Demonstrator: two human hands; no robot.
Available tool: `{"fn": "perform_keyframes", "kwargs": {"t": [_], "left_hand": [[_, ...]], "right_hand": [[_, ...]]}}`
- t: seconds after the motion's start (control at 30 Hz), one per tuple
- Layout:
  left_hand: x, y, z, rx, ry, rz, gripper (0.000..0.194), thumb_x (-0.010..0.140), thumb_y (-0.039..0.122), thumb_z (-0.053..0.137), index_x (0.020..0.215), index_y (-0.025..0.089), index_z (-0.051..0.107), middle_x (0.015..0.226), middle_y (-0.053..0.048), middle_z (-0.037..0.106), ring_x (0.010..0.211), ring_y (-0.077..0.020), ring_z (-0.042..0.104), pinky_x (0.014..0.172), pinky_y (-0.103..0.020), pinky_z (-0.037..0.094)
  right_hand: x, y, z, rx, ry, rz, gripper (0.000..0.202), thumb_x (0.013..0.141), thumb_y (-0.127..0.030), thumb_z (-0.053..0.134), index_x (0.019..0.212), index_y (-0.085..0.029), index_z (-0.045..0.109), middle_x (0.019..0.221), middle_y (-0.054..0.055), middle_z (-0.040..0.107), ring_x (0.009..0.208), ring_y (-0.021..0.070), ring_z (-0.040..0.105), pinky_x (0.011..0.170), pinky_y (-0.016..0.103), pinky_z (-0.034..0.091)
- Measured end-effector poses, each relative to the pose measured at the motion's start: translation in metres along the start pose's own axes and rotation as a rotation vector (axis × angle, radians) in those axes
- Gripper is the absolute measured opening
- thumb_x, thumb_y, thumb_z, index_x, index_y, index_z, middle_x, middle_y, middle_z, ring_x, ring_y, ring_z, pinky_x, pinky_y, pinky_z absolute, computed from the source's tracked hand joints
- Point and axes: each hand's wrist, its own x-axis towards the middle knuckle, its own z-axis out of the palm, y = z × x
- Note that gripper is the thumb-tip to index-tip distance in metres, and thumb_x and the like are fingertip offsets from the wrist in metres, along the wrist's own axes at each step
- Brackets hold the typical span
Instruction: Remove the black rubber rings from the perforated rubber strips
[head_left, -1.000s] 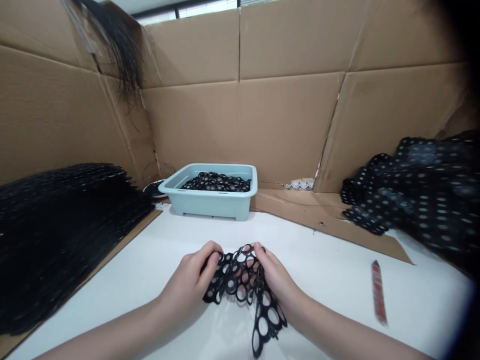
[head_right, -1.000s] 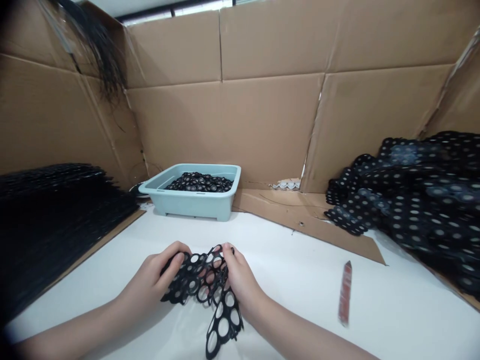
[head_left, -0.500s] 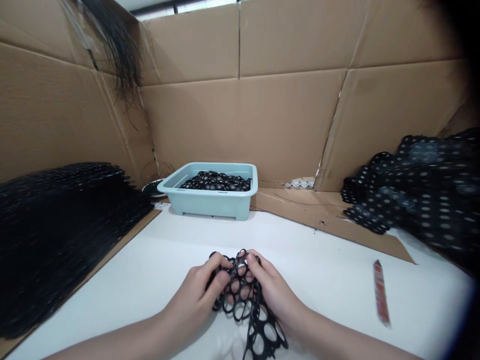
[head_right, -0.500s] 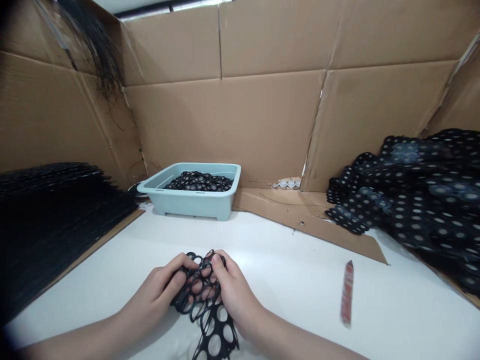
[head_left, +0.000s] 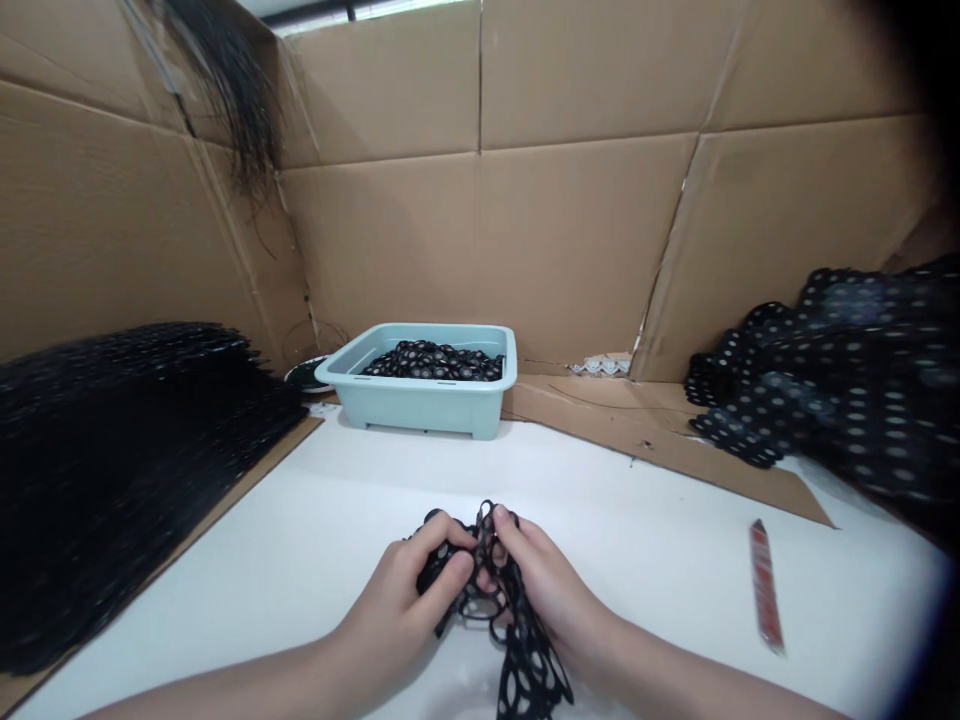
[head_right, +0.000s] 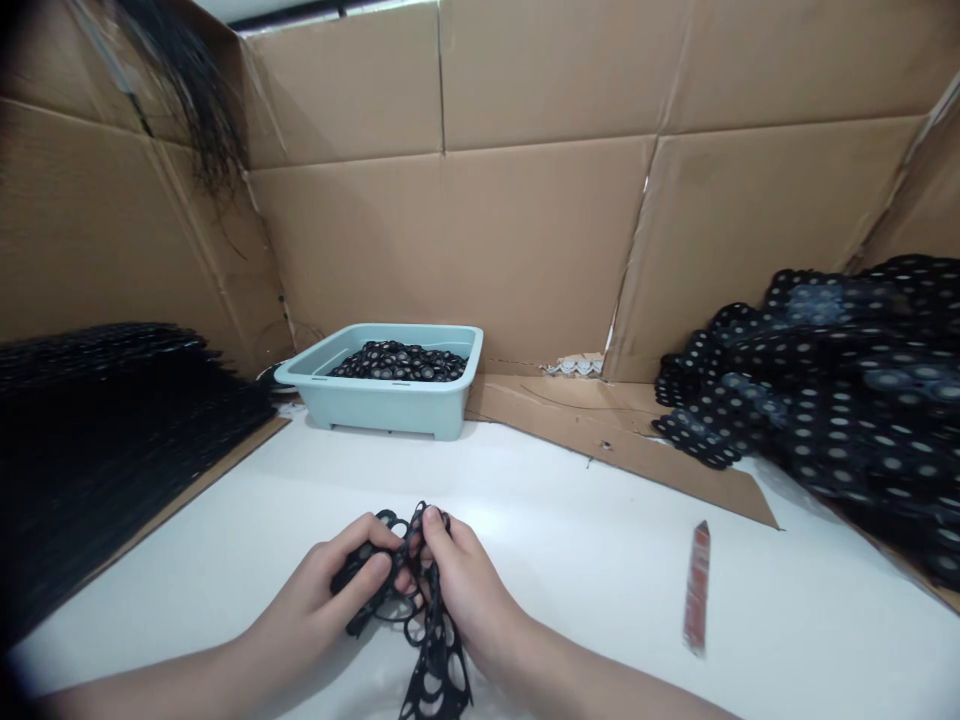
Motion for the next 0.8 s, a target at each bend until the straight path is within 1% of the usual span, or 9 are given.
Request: {"fn": "perform_keyframes", "kwargs": {"t": [0.1, 0.2, 0.27, 0.37, 0.47, 0.53, 0.6, 0.67, 0.8], "left_hand": [[0.001, -0.001, 0.000, 0.043, 0.020, 0.000, 0.018, 0.086, 0.033, 0.037, 0.082, 0.019, 0.048, 0.075, -0.001, 0.059, 0.071, -0.0150, 0.054, 0.067, -0.024, 0.041], [0.001, -0.002, 0.000, 0.146, 0.069, -0.004, 0.020, 0.085, 0.034, 0.038, 0.080, 0.019, 0.051, 0.071, 0.000, 0.057, 0.066, -0.0137, 0.051, 0.062, -0.022, 0.038], [0.001, -0.003, -0.002, 0.158, 0.091, -0.017, 0.022, 0.085, 0.034, 0.037, 0.079, 0.019, 0.051, 0.069, 0.001, 0.056, 0.065, -0.0133, 0.050, 0.060, -0.022, 0.037], [0.007, -0.005, -0.012, 0.124, 0.184, -0.032, 0.023, 0.085, 0.038, 0.038, 0.078, 0.019, 0.050, 0.065, 0.002, 0.053, 0.061, -0.0124, 0.048, 0.056, -0.021, 0.036], [0.016, -0.006, -0.029, 0.090, 0.435, -0.048, 0.026, 0.084, 0.042, 0.036, 0.079, 0.020, 0.048, 0.053, 0.006, 0.039, 0.045, -0.0093, 0.035, 0.043, -0.019, 0.027], [0.020, -0.006, -0.035, 0.146, 0.527, -0.023, 0.024, 0.085, 0.041, 0.035, 0.079, 0.020, 0.047, 0.054, 0.006, 0.036, 0.045, -0.0090, 0.034, 0.044, -0.020, 0.026], [0.019, -0.007, -0.034, 0.261, 0.456, 0.032, 0.022, 0.085, 0.037, 0.037, 0.077, 0.020, 0.047, 0.061, 0.004, 0.044, 0.054, -0.0101, 0.042, 0.052, -0.020, 0.031], [0.015, -0.008, -0.027, 0.361, 0.316, 0.060, 0.020, 0.086, 0.034, 0.037, 0.077, 0.020, 0.048, 0.066, 0.003, 0.050, 0.061, -0.0111, 0.046, 0.058, -0.021, 0.033], [0.006, -0.011, -0.012, 0.456, 0.174, 0.051, 0.017, 0.086, 0.031, 0.035, 0.080, 0.021, 0.047, 0.063, 0.005, 0.048, 0.055, -0.0100, 0.043, 0.055, -0.021, 0.032]], "right_hand": [[-0.001, -0.002, -0.001, -0.079, -0.093, -0.090, 0.041, 0.075, -0.056, 0.047, 0.075, -0.015, 0.048, 0.060, -0.001, 0.048, 0.050, 0.0076, 0.042, 0.047, 0.018, 0.034], [-0.004, -0.005, 0.000, -0.230, -0.271, -0.216, 0.027, 0.068, -0.035, 0.065, 0.080, -0.014, 0.052, 0.068, -0.001, 0.049, 0.060, 0.0087, 0.043, 0.056, 0.019, 0.036], [-0.006, -0.007, 0.000, -0.323, -0.313, -0.214, 0.018, 0.067, -0.025, 0.064, 0.077, -0.013, 0.054, 0.066, -0.002, 0.048, 0.060, 0.0088, 0.041, 0.056, 0.019, 0.034], [-0.006, -0.009, 0.000, -0.402, -0.231, -0.198, 0.010, 0.070, -0.021, 0.057, 0.072, -0.012, 0.052, 0.062, -0.002, 0.046, 0.055, 0.0076, 0.038, 0.051, 0.019, 0.031], [-0.002, -0.006, -0.004, -0.411, -0.138, -0.159, 0.009, 0.070, -0.020, 0.053, 0.070, -0.013, 0.048, 0.057, -0.004, 0.043, 0.049, 0.0062, 0.036, 0.046, 0.018, 0.029], [0.001, -0.003, -0.006, -0.388, -0.118, -0.125, 0.010, 0.071, -0.022, 0.053, 0.073, -0.014, 0.048, 0.057, -0.004, 0.041, 0.045, 0.0054, 0.034, 0.042, 0.017, 0.028], [0.004, 0.000, -0.008, -0.357, -0.115, -0.127, 0.014, 0.072, -0.026, 0.054, 0.076, -0.014, 0.049, 0.059, -0.004, 0.042, 0.044, 0.0050, 0.035, 0.041, 0.017, 0.028], [0.005, 0.001, -0.009, -0.332, -0.104, -0.144, 0.017, 0.072, -0.028, 0.055, 0.076, -0.013, 0.049, 0.058, -0.004, 0.042, 0.044, 0.0046, 0.035, 0.041, 0.017, 0.029], [0.004, 0.002, -0.008, -0.266, -0.074, -0.123, 0.018, 0.071, -0.028, 0.057, 0.074, -0.013, 0.049, 0.056, -0.005, 0.041, 0.044, 0.0041, 0.035, 0.040, 0.016, 0.027]]}}
